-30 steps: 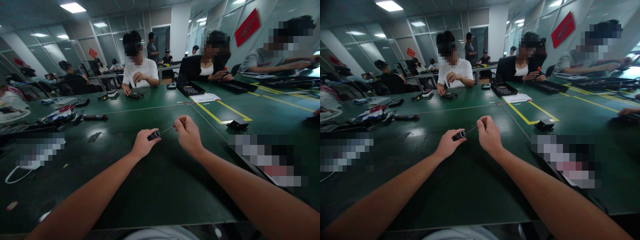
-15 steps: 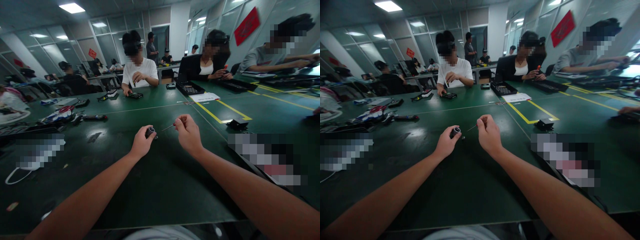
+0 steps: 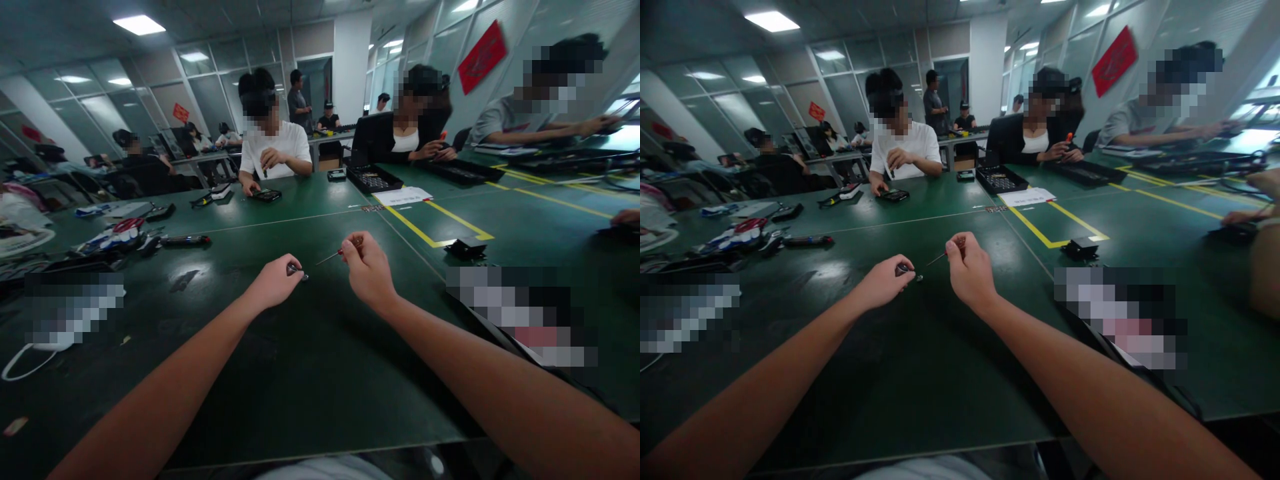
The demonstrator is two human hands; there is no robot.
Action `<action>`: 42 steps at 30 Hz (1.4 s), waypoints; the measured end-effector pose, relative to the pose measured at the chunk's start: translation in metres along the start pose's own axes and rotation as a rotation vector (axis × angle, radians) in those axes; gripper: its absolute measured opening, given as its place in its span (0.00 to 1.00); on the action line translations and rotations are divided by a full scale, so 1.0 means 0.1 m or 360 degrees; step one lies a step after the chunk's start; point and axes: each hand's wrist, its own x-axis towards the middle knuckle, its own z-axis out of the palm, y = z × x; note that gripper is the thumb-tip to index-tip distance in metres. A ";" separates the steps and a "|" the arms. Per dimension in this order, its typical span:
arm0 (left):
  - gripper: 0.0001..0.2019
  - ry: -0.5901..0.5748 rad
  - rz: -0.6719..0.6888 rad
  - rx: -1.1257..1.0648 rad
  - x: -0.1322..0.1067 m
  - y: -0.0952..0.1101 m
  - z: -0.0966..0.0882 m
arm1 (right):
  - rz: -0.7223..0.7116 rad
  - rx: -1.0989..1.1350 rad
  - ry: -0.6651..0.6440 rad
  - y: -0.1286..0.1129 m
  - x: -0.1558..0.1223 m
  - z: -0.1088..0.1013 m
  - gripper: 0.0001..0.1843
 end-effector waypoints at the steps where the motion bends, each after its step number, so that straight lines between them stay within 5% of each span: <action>1: 0.09 -0.0046 0.0018 0.0071 0.02 0.00 0.02 | -0.0001 -0.0002 -0.0001 0.00 0.00 0.00 0.09; 6: 0.13 -0.0217 0.0056 0.0426 0.12 -0.05 0.15 | -0.0008 -0.0017 -0.0017 0.03 0.00 0.01 0.10; 11: 0.11 -0.0201 0.0134 0.0568 0.18 -0.05 0.19 | -0.0021 0.0005 -0.0038 0.02 0.00 0.02 0.09; 14: 0.12 -0.0205 -0.0008 0.0304 0.19 -0.05 0.11 | -0.0031 0.0033 -0.0054 0.02 -0.01 0.02 0.09; 18: 0.13 -0.0205 -0.0413 -0.0517 0.11 -0.11 -0.10 | -0.0019 0.0044 -0.0070 0.02 -0.01 0.01 0.09; 26: 0.10 0.0124 -0.0850 -0.1701 -0.36 -0.53 -0.72 | -0.0007 0.0016 -0.0084 0.01 0.02 0.00 0.09; 31: 0.05 0.0464 -0.1000 -0.1729 -0.74 -0.79 -1.04 | 0.0003 0.0004 -0.0111 0.03 0.01 0.01 0.10; 42: 0.12 0.1115 -0.1097 -0.1505 -1.44 -1.03 -1.61 | 0.0017 0.0010 -0.0158 0.10 0.01 0.02 0.10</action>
